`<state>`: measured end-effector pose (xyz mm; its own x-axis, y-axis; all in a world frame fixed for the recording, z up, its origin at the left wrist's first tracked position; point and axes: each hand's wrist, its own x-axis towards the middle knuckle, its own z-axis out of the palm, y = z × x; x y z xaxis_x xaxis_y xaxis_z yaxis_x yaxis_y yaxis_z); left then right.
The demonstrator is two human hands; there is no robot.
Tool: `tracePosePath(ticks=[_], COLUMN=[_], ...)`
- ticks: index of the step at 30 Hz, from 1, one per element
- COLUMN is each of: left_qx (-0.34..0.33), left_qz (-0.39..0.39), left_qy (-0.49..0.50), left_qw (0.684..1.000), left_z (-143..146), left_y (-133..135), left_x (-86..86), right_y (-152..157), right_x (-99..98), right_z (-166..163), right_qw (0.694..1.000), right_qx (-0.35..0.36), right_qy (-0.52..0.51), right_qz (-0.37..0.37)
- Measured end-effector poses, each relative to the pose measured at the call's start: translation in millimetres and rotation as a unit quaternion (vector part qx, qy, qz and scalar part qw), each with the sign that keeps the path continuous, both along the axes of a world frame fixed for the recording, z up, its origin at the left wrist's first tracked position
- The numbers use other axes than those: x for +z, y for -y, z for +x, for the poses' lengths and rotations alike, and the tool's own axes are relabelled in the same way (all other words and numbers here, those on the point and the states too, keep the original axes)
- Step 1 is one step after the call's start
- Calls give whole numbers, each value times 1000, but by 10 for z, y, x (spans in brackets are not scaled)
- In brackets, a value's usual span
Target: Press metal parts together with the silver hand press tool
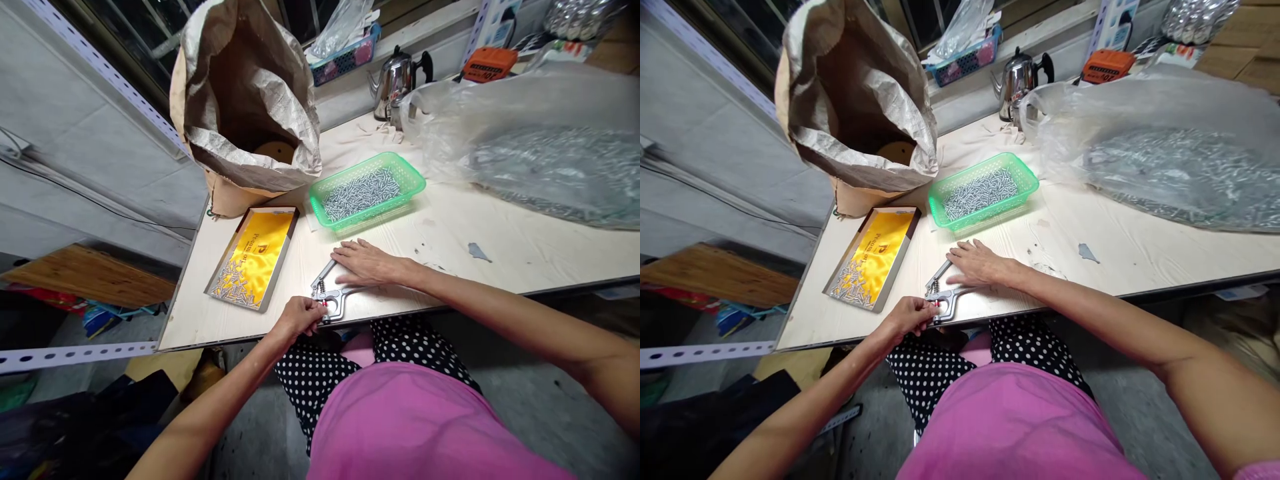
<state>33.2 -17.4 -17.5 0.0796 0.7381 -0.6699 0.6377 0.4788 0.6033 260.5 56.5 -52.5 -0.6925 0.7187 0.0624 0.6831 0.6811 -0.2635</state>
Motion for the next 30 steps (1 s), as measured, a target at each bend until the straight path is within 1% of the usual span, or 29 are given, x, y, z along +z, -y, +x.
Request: tracePosePath(ticks=[3,5,8,14,17,20,25,30], left_qx=[12,20,29,26,27,27,25,42], left_qz=[-9,-26,-50,-70,-72,-69,-79,-72], left_qy=[2,6,18,41,46,38,37,42], left_qw=[1000,999,998,996,996,997,996,996], left_z=[22,29,26,18,35,52,39,26], left_y=[11,-1,-25,-41,-42,-44,-28,1], left_x=[6,3,-3,-3,15,29,12,0], right_y=[-15,-33,-52,1,8,-36,-134,-69], right_x=[39,62,58,-71,-96,-82,-73,-51], right_z=[-42,-51,-29,39,36,7,-70,-75], right_qw=[998,995,993,988,985,986,991,994], right_qx=[-57,-77,-77,-87,-81,-81,-75,-71], right_qy=[12,34,42,24,24,18,0,-17], right_qz=[24,44,75,123,148,145,110,80])
